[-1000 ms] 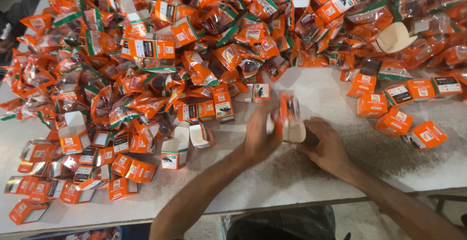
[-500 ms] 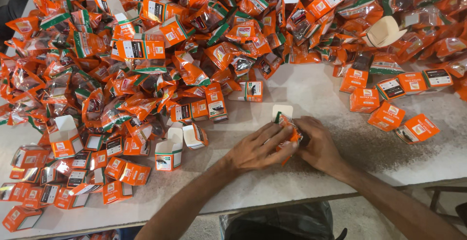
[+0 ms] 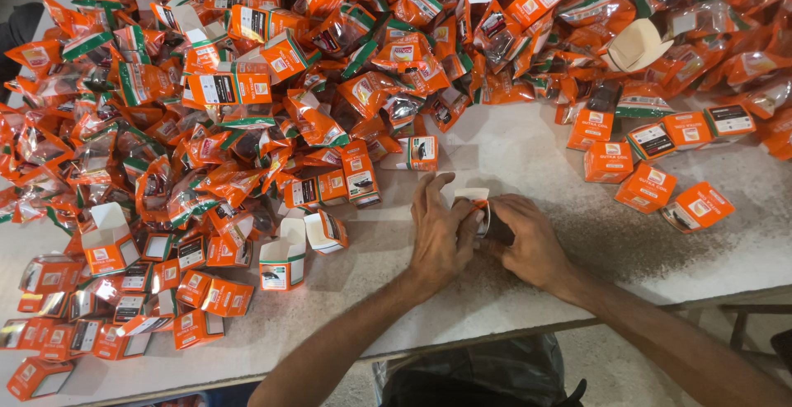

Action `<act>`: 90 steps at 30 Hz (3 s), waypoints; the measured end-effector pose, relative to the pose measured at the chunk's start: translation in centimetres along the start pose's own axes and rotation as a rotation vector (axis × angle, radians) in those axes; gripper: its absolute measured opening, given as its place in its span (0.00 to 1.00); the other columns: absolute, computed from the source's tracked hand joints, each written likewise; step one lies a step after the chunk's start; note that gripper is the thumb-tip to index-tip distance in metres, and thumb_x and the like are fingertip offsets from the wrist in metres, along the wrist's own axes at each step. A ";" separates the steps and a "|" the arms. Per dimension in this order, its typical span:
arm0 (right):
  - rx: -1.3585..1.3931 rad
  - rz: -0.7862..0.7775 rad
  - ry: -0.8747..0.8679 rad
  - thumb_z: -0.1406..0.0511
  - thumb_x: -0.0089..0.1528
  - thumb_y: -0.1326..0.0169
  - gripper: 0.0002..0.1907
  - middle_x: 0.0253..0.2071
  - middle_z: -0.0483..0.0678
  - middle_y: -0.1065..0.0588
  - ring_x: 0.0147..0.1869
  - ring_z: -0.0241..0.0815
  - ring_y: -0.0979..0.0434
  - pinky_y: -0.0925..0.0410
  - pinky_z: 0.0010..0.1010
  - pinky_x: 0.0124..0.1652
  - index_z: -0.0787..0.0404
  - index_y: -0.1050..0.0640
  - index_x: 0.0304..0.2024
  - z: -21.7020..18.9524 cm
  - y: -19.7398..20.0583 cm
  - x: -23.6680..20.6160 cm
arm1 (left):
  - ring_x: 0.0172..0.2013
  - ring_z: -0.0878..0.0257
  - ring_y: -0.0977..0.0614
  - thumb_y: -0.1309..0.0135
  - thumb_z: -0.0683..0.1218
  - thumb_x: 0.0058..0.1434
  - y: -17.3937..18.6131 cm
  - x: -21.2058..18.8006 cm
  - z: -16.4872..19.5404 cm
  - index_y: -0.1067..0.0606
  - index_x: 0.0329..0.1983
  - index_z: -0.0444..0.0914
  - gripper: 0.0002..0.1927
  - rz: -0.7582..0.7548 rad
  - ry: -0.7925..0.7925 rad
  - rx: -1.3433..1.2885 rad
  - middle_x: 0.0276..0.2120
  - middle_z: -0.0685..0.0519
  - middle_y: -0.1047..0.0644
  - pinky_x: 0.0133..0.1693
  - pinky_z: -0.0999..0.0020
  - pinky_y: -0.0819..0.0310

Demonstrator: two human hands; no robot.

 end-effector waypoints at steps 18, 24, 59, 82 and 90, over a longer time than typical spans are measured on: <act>-0.135 0.004 0.104 0.64 0.53 0.34 0.28 0.53 0.56 0.23 0.59 0.60 0.25 0.31 0.49 0.56 0.60 0.25 0.55 -0.9 0.2 -0.6 | 0.38 0.69 0.21 0.41 0.40 0.59 -4.8 0.0 -6.5 0.32 0.46 0.34 0.15 -0.363 0.425 -0.957 0.38 0.53 0.24 0.36 0.69 0.24; -0.152 0.013 0.157 0.64 0.53 0.34 0.22 0.52 0.53 0.22 0.62 0.59 0.25 0.31 0.48 0.57 0.59 0.23 0.49 -1.3 0.0 -0.5 | 0.29 0.64 0.23 0.43 0.41 0.68 -5.4 -0.6 -8.3 0.23 0.45 0.30 0.08 -0.445 0.695 -0.990 0.32 0.46 0.22 0.31 0.68 0.25; -0.311 0.068 0.013 0.65 0.56 0.35 0.34 0.61 0.56 0.29 0.66 0.57 0.28 0.33 0.47 0.61 0.58 0.33 0.63 -0.8 3.7 -1.2 | 0.73 0.43 0.39 0.38 0.40 0.62 1.7 -1.0 0.3 0.27 0.59 0.37 0.22 -0.106 -0.507 0.087 0.69 0.41 0.33 0.73 0.36 0.51; 0.346 -0.050 -0.198 0.71 0.61 0.41 0.36 0.58 0.52 0.26 0.63 0.43 0.25 0.32 0.35 0.60 0.65 0.38 0.70 2.3 -0.1 0.2 | 0.47 0.50 0.24 0.46 0.42 0.63 -11.0 15.8 -11.7 0.25 0.55 0.35 0.17 -0.183 -0.402 0.994 0.53 0.43 0.26 0.49 0.54 0.26; 0.102 -0.004 -0.024 0.60 0.52 0.31 0.29 0.53 0.56 0.25 0.58 0.55 0.24 0.31 0.41 0.56 0.66 0.24 0.52 0.4 1.3 0.7 | 0.51 0.44 0.21 0.45 0.38 0.52 -5.8 7.4 -7.1 0.27 0.51 0.32 0.21 -0.068 -0.546 0.498 0.52 0.40 0.26 0.42 0.57 0.21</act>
Point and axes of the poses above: each hand's wrist, its own x-axis towards the middle knuckle, its own y-axis out of the back of the hand, z = x × y, the point moved 9 cm from there along x, towards the middle knuckle
